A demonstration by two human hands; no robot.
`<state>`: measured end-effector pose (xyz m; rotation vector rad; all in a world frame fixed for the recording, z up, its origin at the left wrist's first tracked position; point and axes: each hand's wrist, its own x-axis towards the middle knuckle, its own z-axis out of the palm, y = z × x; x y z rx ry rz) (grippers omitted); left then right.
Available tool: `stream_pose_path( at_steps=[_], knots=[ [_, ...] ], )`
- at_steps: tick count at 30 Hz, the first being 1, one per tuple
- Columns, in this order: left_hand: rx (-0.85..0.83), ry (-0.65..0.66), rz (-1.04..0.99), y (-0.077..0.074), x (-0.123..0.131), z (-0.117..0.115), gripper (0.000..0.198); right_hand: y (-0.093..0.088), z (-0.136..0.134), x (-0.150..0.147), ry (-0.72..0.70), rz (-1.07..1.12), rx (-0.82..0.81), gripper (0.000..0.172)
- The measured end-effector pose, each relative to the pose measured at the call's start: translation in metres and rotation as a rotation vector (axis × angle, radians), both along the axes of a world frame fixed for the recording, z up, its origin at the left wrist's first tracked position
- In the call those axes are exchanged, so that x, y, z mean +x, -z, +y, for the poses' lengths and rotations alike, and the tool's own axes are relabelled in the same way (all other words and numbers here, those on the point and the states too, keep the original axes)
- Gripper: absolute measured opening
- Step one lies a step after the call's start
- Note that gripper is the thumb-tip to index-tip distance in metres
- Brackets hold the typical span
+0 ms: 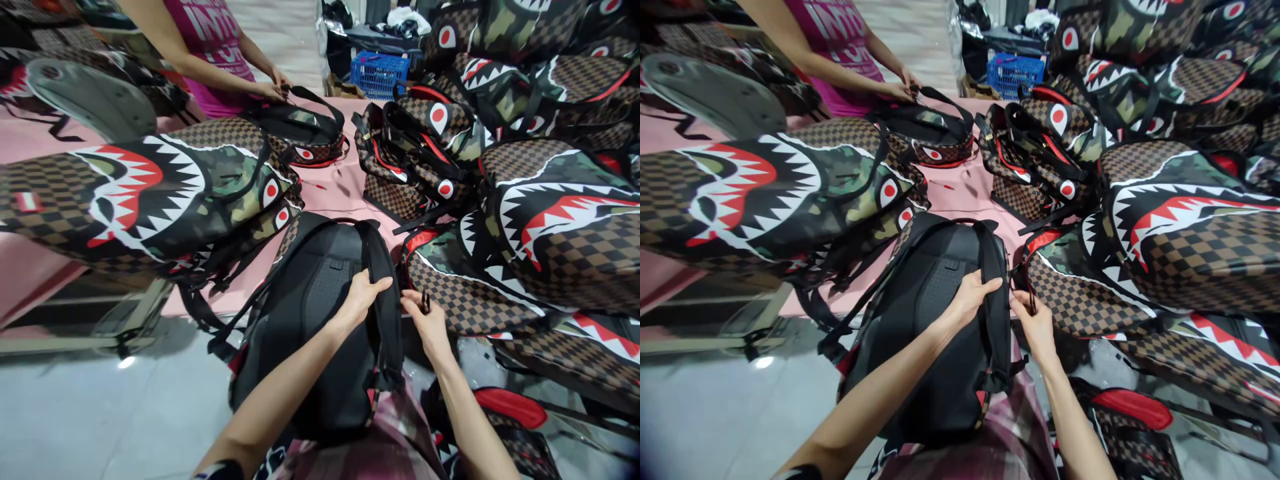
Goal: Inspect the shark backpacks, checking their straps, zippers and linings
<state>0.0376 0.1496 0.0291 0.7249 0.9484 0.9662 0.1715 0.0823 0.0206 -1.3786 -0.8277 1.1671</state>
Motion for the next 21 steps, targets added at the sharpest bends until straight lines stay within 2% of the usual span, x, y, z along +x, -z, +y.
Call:
stream_pose_path(
  at_steps=[3,6,11,17,19,21],
  knots=[
    [0.028,-0.054,0.048,0.005,0.005,-0.002,0.034,-0.009,0.023,0.000,-0.009,-0.139,0.007,0.020],
    [0.041,-0.066,0.102,0.009,0.005,-0.001,0.032,-0.005,0.033,-0.004,-0.043,-0.054,-0.042,0.024],
    [0.058,-0.056,0.171,0.015,0.005,0.001,0.030,0.007,0.033,-0.003,-0.063,0.102,-0.098,0.031],
    [0.070,-0.086,0.226,0.023,0.006,0.002,0.031,0.012,0.031,-0.004,-0.019,-0.108,-0.014,0.025],
    [0.074,-0.087,0.233,0.025,0.005,0.002,0.032,0.014,0.032,-0.006,-0.027,-0.047,0.000,0.026],
    [0.070,-0.087,0.243,0.024,0.005,0.002,0.032,0.017,0.034,-0.008,-0.051,0.127,-0.032,0.030]
  ],
)
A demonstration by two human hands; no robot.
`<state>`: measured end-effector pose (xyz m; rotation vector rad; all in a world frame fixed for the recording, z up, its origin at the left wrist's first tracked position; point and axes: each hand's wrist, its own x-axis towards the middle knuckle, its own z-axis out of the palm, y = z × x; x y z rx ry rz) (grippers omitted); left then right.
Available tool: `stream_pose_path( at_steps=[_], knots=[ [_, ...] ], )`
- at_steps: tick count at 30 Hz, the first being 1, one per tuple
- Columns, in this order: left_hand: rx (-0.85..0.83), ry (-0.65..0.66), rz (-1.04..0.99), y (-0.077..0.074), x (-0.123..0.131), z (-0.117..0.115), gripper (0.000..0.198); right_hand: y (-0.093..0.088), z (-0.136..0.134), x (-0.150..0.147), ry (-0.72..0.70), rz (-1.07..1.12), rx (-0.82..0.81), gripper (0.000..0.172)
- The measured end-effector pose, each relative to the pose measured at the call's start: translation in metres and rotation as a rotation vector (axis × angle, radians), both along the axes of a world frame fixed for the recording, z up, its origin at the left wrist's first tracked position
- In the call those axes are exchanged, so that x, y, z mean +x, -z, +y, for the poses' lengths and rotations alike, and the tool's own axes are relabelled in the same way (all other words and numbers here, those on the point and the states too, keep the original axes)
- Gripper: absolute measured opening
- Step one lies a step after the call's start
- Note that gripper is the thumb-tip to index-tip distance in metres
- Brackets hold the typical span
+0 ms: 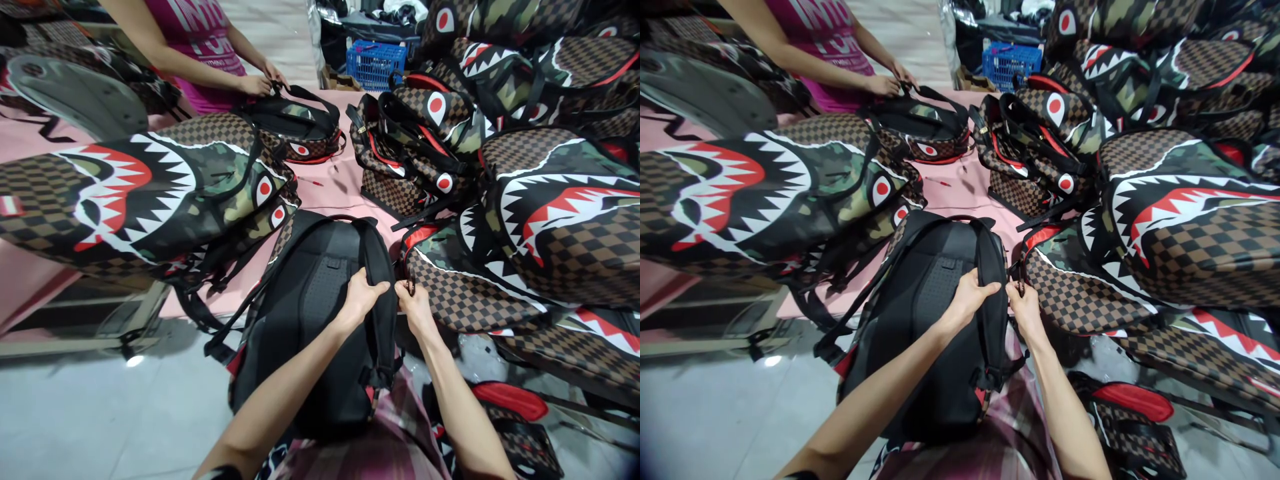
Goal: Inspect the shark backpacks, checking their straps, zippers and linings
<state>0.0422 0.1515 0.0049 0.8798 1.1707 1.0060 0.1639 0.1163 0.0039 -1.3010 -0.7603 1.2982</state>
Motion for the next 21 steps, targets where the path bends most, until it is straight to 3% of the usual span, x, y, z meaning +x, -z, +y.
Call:
stream_pose_path(
  at_steps=[4,12,21],
  knots=[
    [-0.013,0.029,0.016,-0.007,0.000,-0.001,0.028,0.005,0.006,0.000,-0.076,0.230,-0.102,0.039],
    [-0.139,0.101,-0.018,-0.018,0.000,0.001,0.037,0.004,0.009,0.003,-0.132,0.319,-0.169,0.046],
    [-0.159,0.033,-0.056,-0.015,0.005,-0.002,0.034,0.002,0.004,0.002,-0.146,0.344,-0.162,0.043]
  ],
)
